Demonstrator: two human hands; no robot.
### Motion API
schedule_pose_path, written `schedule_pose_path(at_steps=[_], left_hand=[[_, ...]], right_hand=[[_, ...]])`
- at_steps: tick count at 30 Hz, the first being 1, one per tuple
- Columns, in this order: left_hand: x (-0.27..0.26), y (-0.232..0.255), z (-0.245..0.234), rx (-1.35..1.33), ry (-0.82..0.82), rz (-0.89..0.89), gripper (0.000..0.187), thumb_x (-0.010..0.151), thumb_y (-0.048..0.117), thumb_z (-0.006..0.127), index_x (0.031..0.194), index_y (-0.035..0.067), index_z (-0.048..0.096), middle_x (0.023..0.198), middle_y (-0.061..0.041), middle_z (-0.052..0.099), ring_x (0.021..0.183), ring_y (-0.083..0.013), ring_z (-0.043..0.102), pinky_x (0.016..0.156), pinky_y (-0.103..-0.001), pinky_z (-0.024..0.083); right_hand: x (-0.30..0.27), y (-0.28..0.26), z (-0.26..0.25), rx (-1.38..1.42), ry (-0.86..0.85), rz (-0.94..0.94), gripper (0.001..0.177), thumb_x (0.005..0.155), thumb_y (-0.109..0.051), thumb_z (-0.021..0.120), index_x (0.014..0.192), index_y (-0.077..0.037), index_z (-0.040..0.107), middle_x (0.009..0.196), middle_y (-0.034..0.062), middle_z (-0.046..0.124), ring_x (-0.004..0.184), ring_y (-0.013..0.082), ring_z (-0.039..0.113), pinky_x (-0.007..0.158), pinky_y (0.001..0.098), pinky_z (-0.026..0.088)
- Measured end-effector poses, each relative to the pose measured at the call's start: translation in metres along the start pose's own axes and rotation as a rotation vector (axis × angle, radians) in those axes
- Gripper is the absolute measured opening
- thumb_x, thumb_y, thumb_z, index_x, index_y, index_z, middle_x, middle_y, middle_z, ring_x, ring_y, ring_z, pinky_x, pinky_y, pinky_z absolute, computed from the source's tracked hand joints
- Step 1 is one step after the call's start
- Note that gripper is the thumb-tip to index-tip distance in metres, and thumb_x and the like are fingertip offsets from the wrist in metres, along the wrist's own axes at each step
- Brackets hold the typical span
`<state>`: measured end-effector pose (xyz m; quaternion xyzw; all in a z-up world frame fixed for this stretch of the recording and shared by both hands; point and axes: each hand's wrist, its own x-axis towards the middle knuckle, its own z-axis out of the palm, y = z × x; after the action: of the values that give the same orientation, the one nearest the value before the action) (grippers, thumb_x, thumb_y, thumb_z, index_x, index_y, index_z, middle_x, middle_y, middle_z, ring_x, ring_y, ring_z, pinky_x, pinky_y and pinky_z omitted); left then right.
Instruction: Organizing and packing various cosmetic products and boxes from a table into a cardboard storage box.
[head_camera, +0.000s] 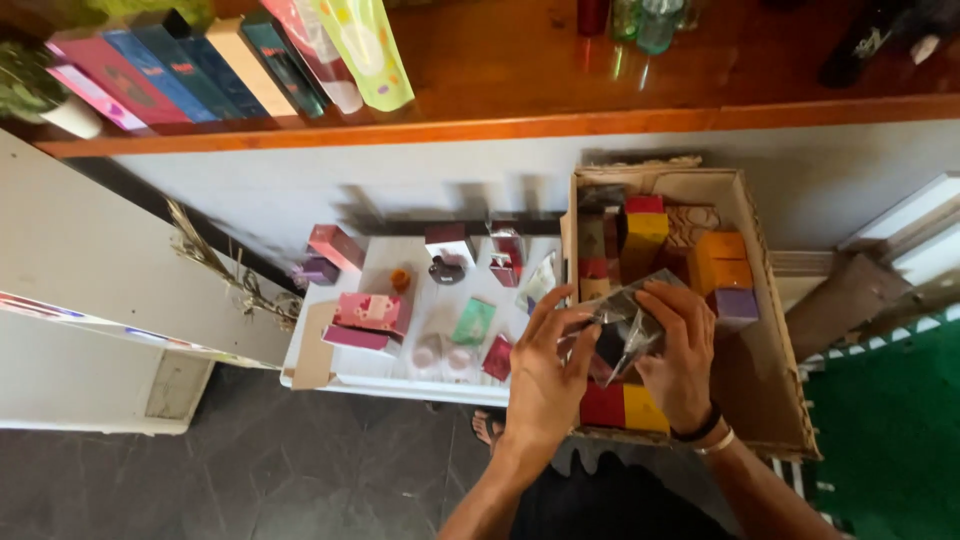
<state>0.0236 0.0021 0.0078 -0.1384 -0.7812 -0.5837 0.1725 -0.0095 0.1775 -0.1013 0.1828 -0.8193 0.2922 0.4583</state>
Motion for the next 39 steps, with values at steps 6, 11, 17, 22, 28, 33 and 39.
schedule_pose_path(at_steps=[6,11,17,22,28,33,39], left_hand=[[0.000,-0.008,0.001,-0.137,0.006,-0.041,0.015,0.095,0.008,0.071,0.100,-0.004,0.066,0.131,-0.030,0.061,0.103,-0.0467,0.072,0.078,-0.046,0.066],[0.005,-0.024,0.002,-0.392,-0.053,-0.161,0.032,0.101,0.027,0.065,0.089,-0.002,0.065,0.126,-0.024,0.066,0.117,-0.0421,0.068,0.093,-0.048,0.060],[0.006,0.010,-0.010,-0.232,-0.127,-0.083,0.019,0.097,0.010,0.065,0.081,0.000,0.065,0.126,-0.028,0.067,0.112,-0.0466,0.070,0.088,-0.051,0.062],[0.006,0.020,-0.018,-0.086,-0.210,-0.053,0.014,0.090,0.007,0.064,0.077,0.002,0.064,0.126,-0.029,0.067,0.102,-0.0472,0.073,0.077,-0.044,0.065],[-0.017,-0.007,0.005,0.454,-0.356,-0.086,0.019,0.089,-0.001,0.063,0.106,0.005,0.068,0.157,-0.024,0.035,0.129,-0.0508,0.051,0.081,-0.060,0.062],[-0.032,-0.022,0.012,0.405,-0.359,-0.095,0.019,0.095,-0.008,0.054,0.099,-0.004,0.072,0.148,-0.025,0.043,0.136,-0.0472,0.044,0.088,-0.066,0.051],[-0.041,-0.041,0.026,0.340,-0.382,-0.145,0.024,0.098,-0.004,0.051,0.105,-0.004,0.074,0.156,-0.026,0.035,0.152,-0.0474,0.020,0.099,-0.071,0.036]], right_hand=[[0.007,-0.010,-0.004,-0.010,-0.013,0.038,0.041,0.099,-0.031,0.066,0.129,-0.003,0.065,0.127,0.0137,0.062,0.116,0.0351,0.061,0.102,0.0432,0.044],[-0.004,-0.009,-0.005,0.052,-0.077,0.182,0.050,0.083,0.000,0.083,0.128,-0.005,0.062,0.125,0.0107,0.061,0.117,0.0328,0.062,0.102,0.0415,0.044],[-0.005,-0.017,-0.006,0.125,-0.123,0.396,0.057,0.079,-0.005,0.087,0.129,-0.006,0.060,0.120,0.0119,0.062,0.110,0.0386,0.064,0.096,0.0441,0.050],[-0.019,-0.001,0.003,0.079,-0.098,0.257,0.057,0.080,-0.014,0.086,0.131,-0.010,0.062,0.128,0.0074,0.063,0.122,0.0299,0.061,0.111,0.0407,0.041],[-0.035,0.007,-0.010,-0.112,-0.261,0.159,0.084,0.060,-0.001,0.074,0.141,-0.015,0.057,0.145,0.0070,0.057,0.136,0.0305,0.053,0.120,0.0481,0.031],[-0.046,0.005,-0.017,-0.188,-0.325,0.183,0.086,0.063,-0.001,0.078,0.144,-0.020,0.055,0.145,0.0040,0.054,0.136,0.0316,0.050,0.118,0.0474,0.032],[-0.055,0.004,-0.020,-0.290,-0.307,0.211,0.083,0.067,-0.004,0.079,0.144,-0.023,0.056,0.146,0.0018,0.055,0.137,0.0311,0.050,0.120,0.0480,0.030]])
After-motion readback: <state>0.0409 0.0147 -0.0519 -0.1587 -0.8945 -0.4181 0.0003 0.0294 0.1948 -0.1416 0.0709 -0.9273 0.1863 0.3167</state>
